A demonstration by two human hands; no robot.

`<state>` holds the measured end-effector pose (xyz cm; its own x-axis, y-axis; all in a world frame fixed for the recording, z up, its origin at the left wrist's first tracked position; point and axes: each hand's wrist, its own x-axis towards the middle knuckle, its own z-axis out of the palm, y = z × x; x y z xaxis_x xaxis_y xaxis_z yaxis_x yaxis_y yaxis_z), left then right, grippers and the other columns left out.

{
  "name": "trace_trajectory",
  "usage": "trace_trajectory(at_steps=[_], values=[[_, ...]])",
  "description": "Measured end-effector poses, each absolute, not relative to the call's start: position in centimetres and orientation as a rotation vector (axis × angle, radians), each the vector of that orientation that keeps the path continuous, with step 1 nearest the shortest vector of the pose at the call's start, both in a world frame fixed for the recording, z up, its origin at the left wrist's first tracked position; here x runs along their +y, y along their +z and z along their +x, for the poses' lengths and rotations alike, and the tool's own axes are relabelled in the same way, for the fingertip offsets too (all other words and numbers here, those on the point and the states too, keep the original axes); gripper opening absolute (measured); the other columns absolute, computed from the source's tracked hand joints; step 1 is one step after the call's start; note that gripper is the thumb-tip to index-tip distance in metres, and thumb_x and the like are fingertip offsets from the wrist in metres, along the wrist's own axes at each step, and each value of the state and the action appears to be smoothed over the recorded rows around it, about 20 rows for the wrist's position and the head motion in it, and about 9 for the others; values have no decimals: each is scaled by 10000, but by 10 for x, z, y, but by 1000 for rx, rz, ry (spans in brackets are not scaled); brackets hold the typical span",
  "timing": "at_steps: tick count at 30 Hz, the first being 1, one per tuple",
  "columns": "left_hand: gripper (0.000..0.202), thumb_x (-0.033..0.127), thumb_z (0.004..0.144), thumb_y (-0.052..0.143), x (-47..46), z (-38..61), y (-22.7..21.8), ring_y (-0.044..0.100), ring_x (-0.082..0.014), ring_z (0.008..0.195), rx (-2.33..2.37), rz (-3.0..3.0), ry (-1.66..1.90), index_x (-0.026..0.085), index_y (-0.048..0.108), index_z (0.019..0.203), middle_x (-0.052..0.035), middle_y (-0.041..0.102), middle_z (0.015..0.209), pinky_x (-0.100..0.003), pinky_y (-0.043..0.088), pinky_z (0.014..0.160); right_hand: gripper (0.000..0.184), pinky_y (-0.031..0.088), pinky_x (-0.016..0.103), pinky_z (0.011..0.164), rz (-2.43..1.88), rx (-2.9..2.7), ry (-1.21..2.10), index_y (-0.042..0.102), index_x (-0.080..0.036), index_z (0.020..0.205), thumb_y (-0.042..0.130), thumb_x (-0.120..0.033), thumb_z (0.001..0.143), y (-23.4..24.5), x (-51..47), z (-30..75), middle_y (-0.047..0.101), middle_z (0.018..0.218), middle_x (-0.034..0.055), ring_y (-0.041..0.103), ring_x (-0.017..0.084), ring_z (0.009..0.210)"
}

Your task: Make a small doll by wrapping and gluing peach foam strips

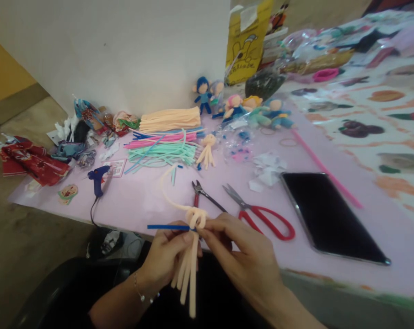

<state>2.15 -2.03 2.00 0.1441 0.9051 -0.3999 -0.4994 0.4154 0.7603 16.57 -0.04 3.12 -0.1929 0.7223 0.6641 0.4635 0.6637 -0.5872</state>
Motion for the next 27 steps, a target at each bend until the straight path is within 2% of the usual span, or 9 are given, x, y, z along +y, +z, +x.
trace_trajectory(at_steps=[3,7,12,18,27], values=[[499,524,491,875,-18,22,17,504,-80,405,943,496,1096,109,685,692,5,597,485,-221,422,453,108,407,192,385,-915,-1852,281,593,-240,874,557,-243,976,28,-2,168,614,645,-23,547,97,466],[486,515,468,896,-19,21,14,510,-82,422,956,464,1127,117,701,667,-9,628,496,-238,460,491,114,498,193,499,-851,-1963,111,608,-229,982,521,-155,984,25,-2,170,668,793,26,644,113,608],[412,451,477,911,-21,22,14,541,-86,460,993,493,1196,128,712,638,-4,650,536,-218,447,475,149,528,208,548,-810,-2049,-9,567,-225,990,457,-125,1000,28,0,171,670,777,31,665,128,636],[465,504,416,912,-21,28,16,478,-66,391,997,479,1183,132,693,588,10,607,474,-200,377,400,180,540,203,564,-738,-2094,48,537,-231,985,415,-99,998,35,2,173,669,785,32,672,130,664],[461,557,513,859,-18,23,14,430,-73,394,996,690,1147,148,654,564,23,535,444,-237,373,420,208,584,225,648,-697,-2099,-96,547,-216,999,405,-63,992,29,4,175,694,835,69,704,149,738]])
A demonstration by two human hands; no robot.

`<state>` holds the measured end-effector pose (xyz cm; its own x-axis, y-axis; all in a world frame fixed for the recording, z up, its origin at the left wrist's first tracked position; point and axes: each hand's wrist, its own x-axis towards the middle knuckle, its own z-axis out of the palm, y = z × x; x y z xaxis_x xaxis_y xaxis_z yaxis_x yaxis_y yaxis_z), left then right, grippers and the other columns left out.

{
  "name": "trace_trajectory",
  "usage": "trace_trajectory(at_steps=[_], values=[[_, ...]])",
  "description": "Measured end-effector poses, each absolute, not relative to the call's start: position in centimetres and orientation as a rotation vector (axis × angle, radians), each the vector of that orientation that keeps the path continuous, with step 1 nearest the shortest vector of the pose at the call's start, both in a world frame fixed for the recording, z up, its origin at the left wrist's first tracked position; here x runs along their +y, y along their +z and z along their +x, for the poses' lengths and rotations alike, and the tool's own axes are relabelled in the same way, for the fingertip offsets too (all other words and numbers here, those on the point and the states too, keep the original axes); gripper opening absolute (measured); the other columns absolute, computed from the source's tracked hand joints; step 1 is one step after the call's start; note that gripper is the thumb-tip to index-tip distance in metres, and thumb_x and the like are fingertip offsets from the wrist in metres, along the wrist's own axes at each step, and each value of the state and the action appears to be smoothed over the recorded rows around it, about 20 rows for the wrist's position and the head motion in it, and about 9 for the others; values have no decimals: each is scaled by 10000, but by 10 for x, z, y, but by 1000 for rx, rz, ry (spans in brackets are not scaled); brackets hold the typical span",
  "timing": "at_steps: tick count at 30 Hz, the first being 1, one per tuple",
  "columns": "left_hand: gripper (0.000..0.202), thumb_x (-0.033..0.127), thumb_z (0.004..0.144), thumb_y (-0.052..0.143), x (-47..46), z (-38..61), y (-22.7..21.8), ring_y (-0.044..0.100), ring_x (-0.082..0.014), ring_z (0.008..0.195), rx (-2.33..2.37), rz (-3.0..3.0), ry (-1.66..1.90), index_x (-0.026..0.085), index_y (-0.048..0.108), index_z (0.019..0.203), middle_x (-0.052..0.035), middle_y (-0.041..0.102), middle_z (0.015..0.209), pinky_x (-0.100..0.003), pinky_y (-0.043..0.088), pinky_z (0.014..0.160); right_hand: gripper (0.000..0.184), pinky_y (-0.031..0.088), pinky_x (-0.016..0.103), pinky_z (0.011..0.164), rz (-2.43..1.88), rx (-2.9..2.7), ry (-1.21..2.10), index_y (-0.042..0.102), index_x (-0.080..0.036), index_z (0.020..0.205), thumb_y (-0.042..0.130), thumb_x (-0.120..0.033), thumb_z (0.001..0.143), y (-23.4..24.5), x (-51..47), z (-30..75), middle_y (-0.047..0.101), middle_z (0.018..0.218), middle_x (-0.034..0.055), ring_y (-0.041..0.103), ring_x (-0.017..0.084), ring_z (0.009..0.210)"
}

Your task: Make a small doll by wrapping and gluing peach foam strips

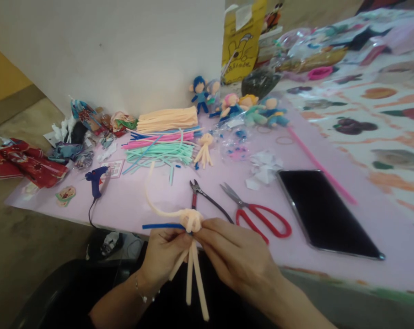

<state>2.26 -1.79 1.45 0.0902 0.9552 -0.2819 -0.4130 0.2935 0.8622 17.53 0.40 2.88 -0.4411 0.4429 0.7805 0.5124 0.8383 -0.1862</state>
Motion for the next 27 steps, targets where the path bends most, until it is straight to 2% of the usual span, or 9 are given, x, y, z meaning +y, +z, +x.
trace_trajectory(at_steps=[6,11,14,18,23,27], values=[[492,526,472,888,-12,22,14,447,-49,435,1032,603,1275,144,666,689,36,579,516,-190,342,438,200,583,227,610,-733,-2116,-126,561,-190,1022,395,-83,999,24,8,172,704,840,80,715,158,735],[456,526,535,865,-12,21,8,404,-41,390,997,631,1267,137,642,617,49,524,439,-190,296,409,191,590,218,639,-735,-2096,-133,559,-187,1025,407,-75,995,20,4,167,709,838,79,721,153,752],[430,498,559,867,-13,21,5,444,-52,396,986,622,1273,136,652,644,35,567,465,-189,317,409,170,595,243,656,-727,-2076,-185,560,-168,1032,437,-60,984,15,1,168,716,818,100,725,171,751],[471,518,520,881,-11,22,2,476,-62,402,960,576,1272,135,648,667,32,579,466,-189,358,423,154,591,271,643,-728,-2070,-247,575,-146,1041,459,-65,980,12,-1,169,720,816,115,724,191,742],[484,504,535,879,-7,22,2,497,-73,425,875,522,1273,141,651,762,29,596,509,-200,387,450,236,544,205,564,-759,-2096,-131,586,-154,1057,395,-38,982,19,0,165,696,843,75,687,129,678],[487,449,458,907,-7,24,3,511,-77,472,853,457,1323,154,631,731,19,629,592,-218,408,495,194,534,175,550,-762,-1983,152,603,-189,1006,446,-80,972,27,-1,163,676,812,40,670,110,662]])
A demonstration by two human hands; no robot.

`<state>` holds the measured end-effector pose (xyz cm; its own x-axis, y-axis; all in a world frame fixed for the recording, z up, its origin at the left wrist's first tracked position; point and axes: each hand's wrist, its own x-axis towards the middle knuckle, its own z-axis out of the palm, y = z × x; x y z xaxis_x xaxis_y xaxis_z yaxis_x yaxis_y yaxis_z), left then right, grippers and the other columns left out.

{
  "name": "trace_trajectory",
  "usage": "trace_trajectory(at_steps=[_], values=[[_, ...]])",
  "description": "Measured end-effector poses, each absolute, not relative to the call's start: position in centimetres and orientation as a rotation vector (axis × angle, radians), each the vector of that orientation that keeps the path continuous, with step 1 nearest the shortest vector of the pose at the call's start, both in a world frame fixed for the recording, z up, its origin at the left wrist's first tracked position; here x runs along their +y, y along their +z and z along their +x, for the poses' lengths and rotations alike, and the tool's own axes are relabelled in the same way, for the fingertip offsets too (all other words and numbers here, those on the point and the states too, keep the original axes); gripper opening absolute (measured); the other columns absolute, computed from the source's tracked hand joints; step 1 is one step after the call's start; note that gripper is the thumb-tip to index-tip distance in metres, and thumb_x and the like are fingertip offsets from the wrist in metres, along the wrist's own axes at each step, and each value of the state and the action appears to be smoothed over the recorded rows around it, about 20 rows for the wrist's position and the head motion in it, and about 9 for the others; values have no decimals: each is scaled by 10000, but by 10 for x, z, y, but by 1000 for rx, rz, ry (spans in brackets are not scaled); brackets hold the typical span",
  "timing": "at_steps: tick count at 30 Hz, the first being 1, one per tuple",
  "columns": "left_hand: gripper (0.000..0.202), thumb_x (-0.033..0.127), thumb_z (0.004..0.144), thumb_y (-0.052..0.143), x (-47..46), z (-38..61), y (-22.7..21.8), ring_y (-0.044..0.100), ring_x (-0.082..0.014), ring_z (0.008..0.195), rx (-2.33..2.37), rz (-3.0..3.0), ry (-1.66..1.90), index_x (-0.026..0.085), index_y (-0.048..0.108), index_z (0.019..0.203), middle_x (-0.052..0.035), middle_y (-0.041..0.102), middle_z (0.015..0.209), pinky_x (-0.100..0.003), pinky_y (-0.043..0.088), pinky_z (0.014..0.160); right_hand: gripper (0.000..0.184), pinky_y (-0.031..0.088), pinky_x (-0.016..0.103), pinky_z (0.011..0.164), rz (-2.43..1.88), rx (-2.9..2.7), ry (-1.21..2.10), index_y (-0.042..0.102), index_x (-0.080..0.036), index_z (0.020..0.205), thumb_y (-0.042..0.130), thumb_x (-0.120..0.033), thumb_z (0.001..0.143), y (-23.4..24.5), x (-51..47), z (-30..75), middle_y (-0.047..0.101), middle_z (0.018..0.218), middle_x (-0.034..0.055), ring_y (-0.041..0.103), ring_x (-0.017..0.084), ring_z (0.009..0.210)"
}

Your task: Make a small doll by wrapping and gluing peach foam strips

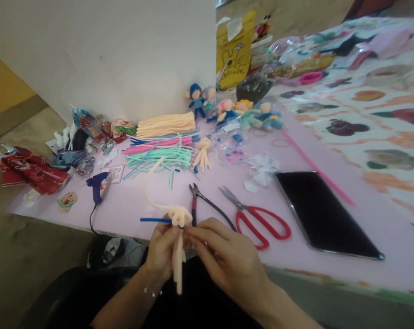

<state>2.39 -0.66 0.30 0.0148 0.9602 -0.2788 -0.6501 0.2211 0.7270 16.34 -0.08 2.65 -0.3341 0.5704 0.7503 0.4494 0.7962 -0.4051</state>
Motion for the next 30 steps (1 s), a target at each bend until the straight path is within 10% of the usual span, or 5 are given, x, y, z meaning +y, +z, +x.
trace_trajectory(at_steps=[23,30], values=[[404,433,497,856,-14,23,6,497,-121,565,815,520,1281,187,567,637,2,597,637,-262,393,525,179,492,159,524,-727,-1891,487,621,-230,861,520,-100,932,35,-7,163,643,680,-16,631,98,578],[347,330,485,833,-13,21,11,556,-133,570,768,393,1183,171,590,675,2,633,645,-293,451,611,289,484,191,413,-975,-1584,960,646,-210,763,641,-464,900,38,-9,165,647,610,16,613,138,505]])
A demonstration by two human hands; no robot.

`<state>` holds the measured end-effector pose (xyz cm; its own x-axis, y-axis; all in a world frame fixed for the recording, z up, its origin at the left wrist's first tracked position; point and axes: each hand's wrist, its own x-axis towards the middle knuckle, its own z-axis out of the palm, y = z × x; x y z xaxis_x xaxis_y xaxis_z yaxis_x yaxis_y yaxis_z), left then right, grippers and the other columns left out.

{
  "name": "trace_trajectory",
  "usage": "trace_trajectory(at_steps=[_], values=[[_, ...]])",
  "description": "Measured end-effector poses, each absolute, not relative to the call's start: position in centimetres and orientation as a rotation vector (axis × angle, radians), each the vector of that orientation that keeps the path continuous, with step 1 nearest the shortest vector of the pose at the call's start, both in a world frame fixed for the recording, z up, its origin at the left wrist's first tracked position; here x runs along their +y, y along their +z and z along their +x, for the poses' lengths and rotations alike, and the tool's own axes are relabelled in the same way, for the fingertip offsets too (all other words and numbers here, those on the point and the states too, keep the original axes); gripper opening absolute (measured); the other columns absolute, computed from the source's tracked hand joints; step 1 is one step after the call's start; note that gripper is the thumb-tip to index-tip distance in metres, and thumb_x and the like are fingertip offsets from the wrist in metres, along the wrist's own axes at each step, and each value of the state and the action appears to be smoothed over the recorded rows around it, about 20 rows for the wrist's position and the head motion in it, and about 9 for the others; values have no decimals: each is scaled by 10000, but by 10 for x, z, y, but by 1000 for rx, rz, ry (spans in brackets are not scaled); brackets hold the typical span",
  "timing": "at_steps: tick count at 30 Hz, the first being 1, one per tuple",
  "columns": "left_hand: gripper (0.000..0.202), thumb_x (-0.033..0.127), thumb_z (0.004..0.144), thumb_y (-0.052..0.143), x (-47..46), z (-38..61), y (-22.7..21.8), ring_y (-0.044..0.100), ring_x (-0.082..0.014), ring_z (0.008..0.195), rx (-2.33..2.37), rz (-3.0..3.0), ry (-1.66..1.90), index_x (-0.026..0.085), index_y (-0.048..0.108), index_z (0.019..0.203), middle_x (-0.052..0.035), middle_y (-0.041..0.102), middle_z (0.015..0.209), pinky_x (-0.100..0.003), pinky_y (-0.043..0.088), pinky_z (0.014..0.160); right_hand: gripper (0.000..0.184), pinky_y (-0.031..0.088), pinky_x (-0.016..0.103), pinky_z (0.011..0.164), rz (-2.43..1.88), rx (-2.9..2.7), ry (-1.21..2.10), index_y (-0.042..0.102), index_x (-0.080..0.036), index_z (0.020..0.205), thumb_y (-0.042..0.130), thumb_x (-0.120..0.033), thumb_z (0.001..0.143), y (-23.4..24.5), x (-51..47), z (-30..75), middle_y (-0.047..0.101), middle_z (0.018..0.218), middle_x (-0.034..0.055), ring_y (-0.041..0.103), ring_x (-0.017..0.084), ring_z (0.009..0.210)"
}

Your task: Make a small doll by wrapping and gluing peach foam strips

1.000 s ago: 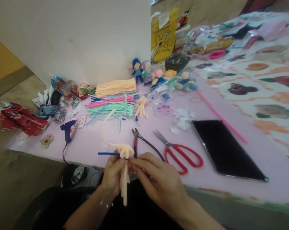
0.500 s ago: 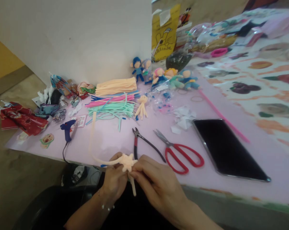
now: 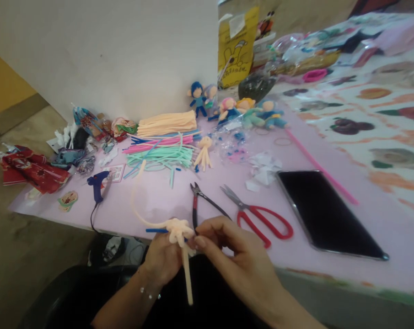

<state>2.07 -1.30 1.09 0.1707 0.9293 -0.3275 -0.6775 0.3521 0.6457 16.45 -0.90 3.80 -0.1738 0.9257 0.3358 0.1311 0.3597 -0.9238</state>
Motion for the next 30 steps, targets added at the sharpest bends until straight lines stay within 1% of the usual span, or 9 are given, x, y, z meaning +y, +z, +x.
trace_trajectory(at_steps=[2,5,12,14,17,21,23,26,30], values=[[355,311,456,835,-12,20,11,528,-122,531,729,382,1144,170,577,654,11,613,601,-275,420,565,358,452,180,382,-972,-1523,1201,660,-201,799,639,-548,881,37,-8,165,648,622,20,591,127,487],[389,314,413,850,-11,19,9,478,-105,501,692,411,1110,173,537,596,30,559,547,-247,365,502,364,401,164,376,-898,-1536,1406,674,-198,802,632,-550,885,35,-7,167,623,604,5,510,91,440],[471,432,419,913,-14,12,5,479,-93,534,711,574,1119,170,566,601,22,574,611,-226,356,505,338,369,170,402,-825,-1628,1472,615,-202,712,606,-464,926,40,-12,171,512,567,-32,465,85,459],[453,442,428,923,-15,10,4,513,-108,582,682,655,1137,176,603,605,13,596,629,-240,406,567,324,398,177,430,-808,-1645,1459,613,-205,734,588,-450,945,42,-15,173,531,594,-26,497,90,483],[387,458,495,909,-16,8,3,558,-136,661,622,770,1166,195,652,617,1,623,654,-319,472,789,314,427,179,441,-783,-1697,1395,608,-206,730,584,-425,955,42,-17,174,554,609,-19,533,97,497],[358,515,583,855,-14,2,0,587,-156,686,610,948,1203,212,667,620,-11,641,655,-436,398,1024,307,458,188,452,-751,-1825,1258,633,-204,733,563,-385,971,43,-16,176,595,603,-2,569,108,494],[367,533,599,839,-11,-1,-2,602,-163,693,616,1057,1213,213,662,623,-14,648,657,-464,381,1050,260,475,190,476,-721,-1873,1224,655,-210,787,547,-348,979,46,-15,179,620,615,-1,596,112,511],[333,470,614,851,-5,-6,-6,611,-156,677,522,1234,1238,206,649,617,-5,648,646,-465,402,1032,158,492,188,498,-770,-1922,1133,655,-225,848,557,-280,958,50,-14,185,631,639,-11,613,115,537],[308,440,626,847,-4,-6,-11,625,-164,725,466,1264,1234,199,656,641,-11,658,667,-456,401,1034,97,491,179,496,-781,-2042,855,627,-237,839,575,-180,898,49,-13,187,647,666,-25,611,104,535]])
